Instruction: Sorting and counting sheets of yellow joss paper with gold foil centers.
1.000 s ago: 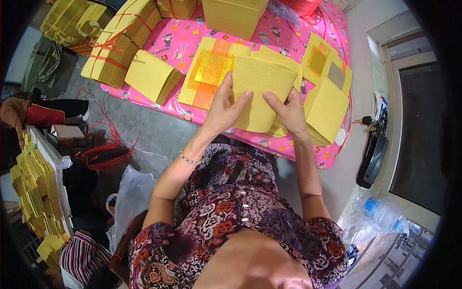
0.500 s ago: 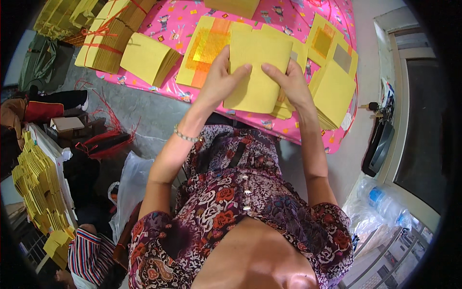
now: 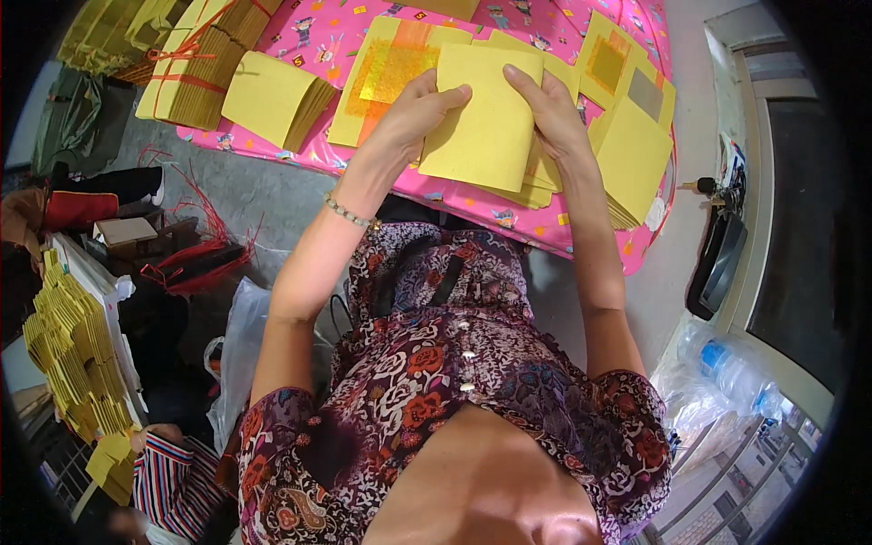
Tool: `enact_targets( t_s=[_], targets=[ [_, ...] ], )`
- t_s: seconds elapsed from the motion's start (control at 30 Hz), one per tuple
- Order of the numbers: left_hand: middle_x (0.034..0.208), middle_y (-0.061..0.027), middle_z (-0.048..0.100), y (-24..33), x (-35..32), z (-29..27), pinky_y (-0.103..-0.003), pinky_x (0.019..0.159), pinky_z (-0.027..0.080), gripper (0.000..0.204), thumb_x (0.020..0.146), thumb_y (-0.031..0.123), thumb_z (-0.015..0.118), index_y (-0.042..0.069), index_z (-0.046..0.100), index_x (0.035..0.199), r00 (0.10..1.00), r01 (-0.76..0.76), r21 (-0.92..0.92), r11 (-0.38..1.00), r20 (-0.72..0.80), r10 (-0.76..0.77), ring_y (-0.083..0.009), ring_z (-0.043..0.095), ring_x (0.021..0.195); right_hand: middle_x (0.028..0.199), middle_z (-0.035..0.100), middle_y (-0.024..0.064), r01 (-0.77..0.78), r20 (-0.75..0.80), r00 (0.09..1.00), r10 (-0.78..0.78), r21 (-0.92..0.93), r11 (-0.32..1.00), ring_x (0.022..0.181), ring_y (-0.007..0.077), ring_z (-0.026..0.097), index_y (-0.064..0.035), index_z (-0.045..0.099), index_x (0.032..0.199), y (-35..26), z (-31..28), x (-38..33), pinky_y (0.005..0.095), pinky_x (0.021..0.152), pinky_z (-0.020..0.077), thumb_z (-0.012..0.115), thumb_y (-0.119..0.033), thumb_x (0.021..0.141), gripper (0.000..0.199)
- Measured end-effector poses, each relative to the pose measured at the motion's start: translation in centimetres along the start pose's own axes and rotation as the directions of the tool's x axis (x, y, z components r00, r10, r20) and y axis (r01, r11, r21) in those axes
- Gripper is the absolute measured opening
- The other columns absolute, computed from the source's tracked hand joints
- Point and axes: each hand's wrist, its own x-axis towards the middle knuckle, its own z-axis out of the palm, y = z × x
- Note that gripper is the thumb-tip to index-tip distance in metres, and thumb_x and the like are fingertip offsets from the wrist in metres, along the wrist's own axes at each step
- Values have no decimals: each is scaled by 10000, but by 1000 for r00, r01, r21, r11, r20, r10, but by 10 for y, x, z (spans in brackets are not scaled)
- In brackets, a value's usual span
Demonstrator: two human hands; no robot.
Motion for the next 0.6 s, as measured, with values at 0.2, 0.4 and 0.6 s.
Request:
enact_targets(
  t_s=[0.2,0.4,0.6],
  targets=[
    [1140,-95,585,-6,1,-8,-286,848,481,343,910,93,525,-17,449,1226,1000,7,33,999,-23,-7,-153,581,1008,998,642,75,48,-8,999,-48,0,999,863,116,612,25,566,1116,2,9,1,257,758,501,613,-173,882,311],
    [1176,-89,551,-18,-14,-7,-281,921,423,404,891,32,533,-6,405,1272,925,-373,130,918,-21,379,-140,529,1079,1032,629,61,252,38,968,-249,-94,963,905,108,595,20,541,1135,-15,16,-25,259,791,491,614,-137,882,306],
    [1160,-72,554,-13,-26,3,-271,910,421,372,894,19,533,-4,419,1247,861,-501,131,855,-24,508,-123,521,1073,1020,631,45,324,100,944,-313,-129,937,902,93,580,19,551,1121,-34,20,-41,253,789,479,618,-124,882,287]
  ],
)
